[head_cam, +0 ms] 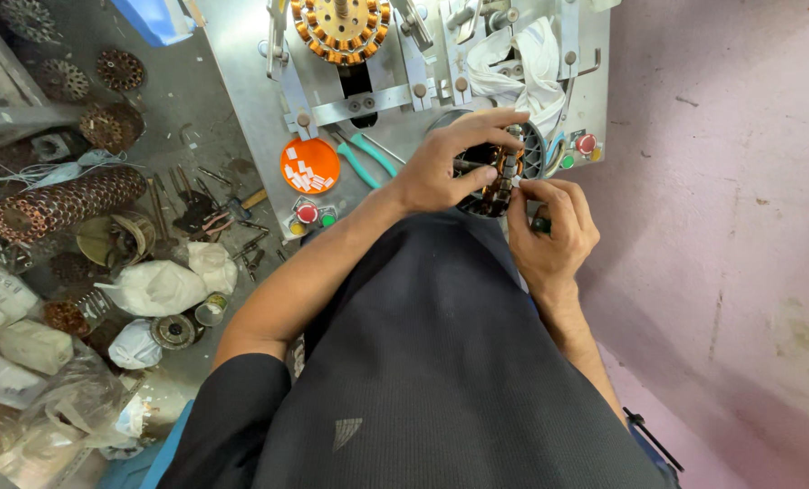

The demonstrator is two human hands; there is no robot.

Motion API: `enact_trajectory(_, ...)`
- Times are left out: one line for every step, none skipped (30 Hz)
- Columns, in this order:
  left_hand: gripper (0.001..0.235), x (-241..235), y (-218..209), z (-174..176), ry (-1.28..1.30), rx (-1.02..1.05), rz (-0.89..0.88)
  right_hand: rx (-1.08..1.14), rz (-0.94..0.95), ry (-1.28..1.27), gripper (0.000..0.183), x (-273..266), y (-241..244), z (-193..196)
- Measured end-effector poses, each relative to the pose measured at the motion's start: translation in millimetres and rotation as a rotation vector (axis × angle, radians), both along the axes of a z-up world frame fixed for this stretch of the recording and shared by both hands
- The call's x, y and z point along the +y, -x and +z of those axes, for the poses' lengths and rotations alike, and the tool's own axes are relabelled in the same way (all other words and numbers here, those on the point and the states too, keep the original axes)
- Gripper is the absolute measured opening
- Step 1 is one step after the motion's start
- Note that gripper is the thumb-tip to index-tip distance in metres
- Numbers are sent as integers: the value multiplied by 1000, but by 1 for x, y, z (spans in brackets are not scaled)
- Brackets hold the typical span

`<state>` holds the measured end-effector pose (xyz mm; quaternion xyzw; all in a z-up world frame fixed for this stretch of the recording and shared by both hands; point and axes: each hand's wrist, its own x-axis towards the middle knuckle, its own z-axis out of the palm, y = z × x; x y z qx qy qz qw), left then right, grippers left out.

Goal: The person is wiring and assembling a motor stator by hand and using a screwdriver while it is positioned on a workshop bench. They handle the copper-wired core, a motor housing, and electrical leads.

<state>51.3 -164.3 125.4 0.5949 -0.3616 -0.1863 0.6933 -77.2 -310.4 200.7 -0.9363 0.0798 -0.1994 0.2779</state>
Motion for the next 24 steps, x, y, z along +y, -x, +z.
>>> enact_trajectory(43, -3, -1, 0, 5, 6, -42, 2, -5, 2, 21, 0, 1, 1)
enact_trajectory(44, -5, -4, -1, 11, 12, -90, -2, -6, 5, 21, 1, 0, 1)
enact_trajectory(44, -7, -7, -2, 20, 39, -117, -7, -7, 8, 21, 2, -2, 2)
enact_trajectory(43, -8, -9, -5, 33, 68, -147, -9, -11, 16, 21, 1, -1, 2)
enact_trajectory(43, -10, -10, -8, 46, 96, -177, -15, -13, 16, 21, -1, -1, 1)
enact_trajectory(42, -10, -10, -10, 58, 90, -185, -18, -18, 15, 21, -1, -1, 0)
enact_trajectory(42, -9, -11, -12, 70, 85, -193, -21, -23, 15, 21, -1, -2, -1)
enact_trajectory(41, -10, -11, -14, 84, 79, -200, -13, -20, 3, 21, -2, -2, -2)
enact_trajectory(40, -11, -11, -16, 83, 66, -204, -6, -18, -9, 21, -3, -1, -2)
enact_trajectory(39, -12, -12, -18, 78, 52, -201, 2, -10, -25, 21, -4, -1, -2)
enact_trajectory(38, -13, -13, -20, 74, 37, -199, 8, -21, -25, 21, -5, -1, -2)
enact_trajectory(38, -13, -14, -21, 74, 34, -199, 13, -28, -29, 20, -5, -1, -3)
enact_trajectory(38, -13, -15, -21, 74, 30, -200, 17, -36, -32, 20, -5, -1, -2)
enact_trajectory(38, -13, -15, -22, 72, 27, -197, 22, -38, -45, 20, -5, -2, -2)
enact_trajectory(39, -12, -15, -23, 75, 7, -183, 27, -40, -59, 20, -5, -3, -2)
enact_trajectory(40, -13, -16, -23, 78, -14, -168, 29, -41, -72, 19, -5, -4, -1)
enact_trajectory(41, -13, -16, -22, 80, -36, -153, 32, -27, -70, 19, -5, -5, 0)
enact_trajectory(42, -13, -15, -22, 78, -34, -146, 35, -13, -67, 19, -5, -6, 1)
enact_trajectory(42, -12, -14, -22, 76, -32, -139, 38, 0, -65, 19, -6, -6, 3)
enact_trajectory(43, -12, -13, -21, 75, -30, -133, 54, 16, -39, 19, -6, -7, 6)
enact_trajectory(44, -12, -12, -21, 75, -21, -129, 70, 32, -13, 19, -6, -7, 9)
enact_trajectory(45, -12, -12, -20, 75, -13, -124, 84, 48, 14, 18, -6, -9, 12)
enact_trajectory(46, -12, -11, -20, 75, -6, -119, 123, 40, 36, 17, -5, -11, 15)
enact_trajectory(47, -12, -11, -20, 78, -6, -116, 162, 31, 58, 16, -4, -13, 17)
